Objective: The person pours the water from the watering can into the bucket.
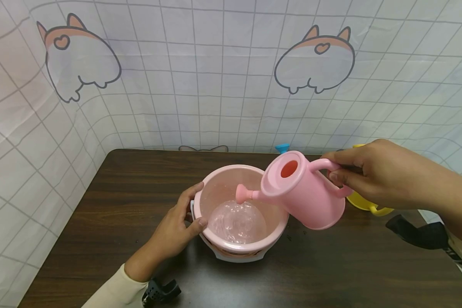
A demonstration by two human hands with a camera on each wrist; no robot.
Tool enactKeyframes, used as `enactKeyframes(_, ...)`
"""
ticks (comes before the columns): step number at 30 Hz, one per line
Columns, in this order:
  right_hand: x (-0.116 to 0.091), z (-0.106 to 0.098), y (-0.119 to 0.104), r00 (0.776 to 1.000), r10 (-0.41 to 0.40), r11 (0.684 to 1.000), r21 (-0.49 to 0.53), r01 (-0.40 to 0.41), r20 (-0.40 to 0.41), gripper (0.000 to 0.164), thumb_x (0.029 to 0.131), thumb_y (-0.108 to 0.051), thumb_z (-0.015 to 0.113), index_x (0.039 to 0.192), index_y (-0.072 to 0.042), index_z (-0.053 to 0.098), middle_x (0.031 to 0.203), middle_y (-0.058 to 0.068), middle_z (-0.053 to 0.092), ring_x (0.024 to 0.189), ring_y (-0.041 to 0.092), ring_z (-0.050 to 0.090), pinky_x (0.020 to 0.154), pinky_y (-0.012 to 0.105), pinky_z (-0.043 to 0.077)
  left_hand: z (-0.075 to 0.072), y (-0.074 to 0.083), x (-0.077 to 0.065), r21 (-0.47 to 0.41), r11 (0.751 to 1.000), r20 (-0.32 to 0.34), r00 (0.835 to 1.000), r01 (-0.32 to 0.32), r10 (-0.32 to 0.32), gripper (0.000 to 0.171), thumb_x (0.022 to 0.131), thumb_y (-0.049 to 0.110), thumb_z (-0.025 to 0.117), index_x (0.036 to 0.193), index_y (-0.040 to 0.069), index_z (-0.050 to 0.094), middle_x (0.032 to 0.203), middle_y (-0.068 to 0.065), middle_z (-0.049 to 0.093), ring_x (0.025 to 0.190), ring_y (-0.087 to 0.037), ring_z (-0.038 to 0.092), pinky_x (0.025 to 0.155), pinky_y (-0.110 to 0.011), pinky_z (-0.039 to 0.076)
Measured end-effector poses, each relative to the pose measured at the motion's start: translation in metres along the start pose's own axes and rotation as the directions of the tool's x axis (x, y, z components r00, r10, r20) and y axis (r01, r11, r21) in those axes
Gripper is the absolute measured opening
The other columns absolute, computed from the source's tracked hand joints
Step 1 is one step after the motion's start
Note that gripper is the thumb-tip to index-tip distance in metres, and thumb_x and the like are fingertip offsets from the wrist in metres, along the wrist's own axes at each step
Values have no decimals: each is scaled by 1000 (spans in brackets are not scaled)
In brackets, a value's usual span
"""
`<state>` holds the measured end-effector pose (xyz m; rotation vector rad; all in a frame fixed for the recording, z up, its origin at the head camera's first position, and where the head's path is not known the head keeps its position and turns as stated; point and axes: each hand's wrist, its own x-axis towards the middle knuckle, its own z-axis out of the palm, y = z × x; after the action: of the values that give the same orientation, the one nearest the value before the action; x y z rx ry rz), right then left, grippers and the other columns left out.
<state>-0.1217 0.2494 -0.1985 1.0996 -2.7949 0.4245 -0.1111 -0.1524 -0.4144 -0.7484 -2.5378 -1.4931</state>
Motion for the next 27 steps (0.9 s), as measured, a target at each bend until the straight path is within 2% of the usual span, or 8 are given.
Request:
enactKeyframes(8, 1, -1, -1, 1000, 15, 1000, 0, -15, 12, 31, 89, -8, 80, 117, -20, 76, 77, -18, 58, 52, -2, 39, 45, 22, 37, 0, 0, 0, 7, 1000, 2, 1000, 9, -9, 76, 99, 60, 56, 161, 32, 24, 135, -9, 57, 105, -20, 65, 87, -43, 54)
enactKeyframes(13, 0, -1, -2, 999, 37, 999, 1, -37, 25, 32, 90, -9, 79, 120, -18, 76, 75, -18, 57, 51, -1, 39, 45, 23, 36, 0, 1, 0, 6, 1000, 3, 1000, 12, -12, 76, 98, 60, 56, 161, 32, 24, 135, -9, 57, 104, -20, 65, 86, -44, 54)
enactKeyframes(22, 1, -1, -3, 999, 21, 1000, -8, -21, 30, 33, 90, -9, 79, 122, -17, 75, 69, -21, 50, 50, -2, 36, 44, 23, 36, 0, 0, 0, 3, 1000, 3, 1000, 7, -7, 76, 98, 60, 56, 161, 31, 24, 134, -10, 57, 104, -21, 66, 86, -42, 55)
enactKeyframes(27, 2, -2, -4, 999, 31, 1000, -4, -31, 33, 32, 91, -8, 78, 122, -17, 75, 71, -19, 54, 51, -2, 38, 45, 23, 37, 0, 1, 1, 0, 1000, 3, 1000, 10, -10, 76, 98, 60, 56, 161, 32, 25, 134, -9, 57, 102, -21, 66, 84, -40, 55)
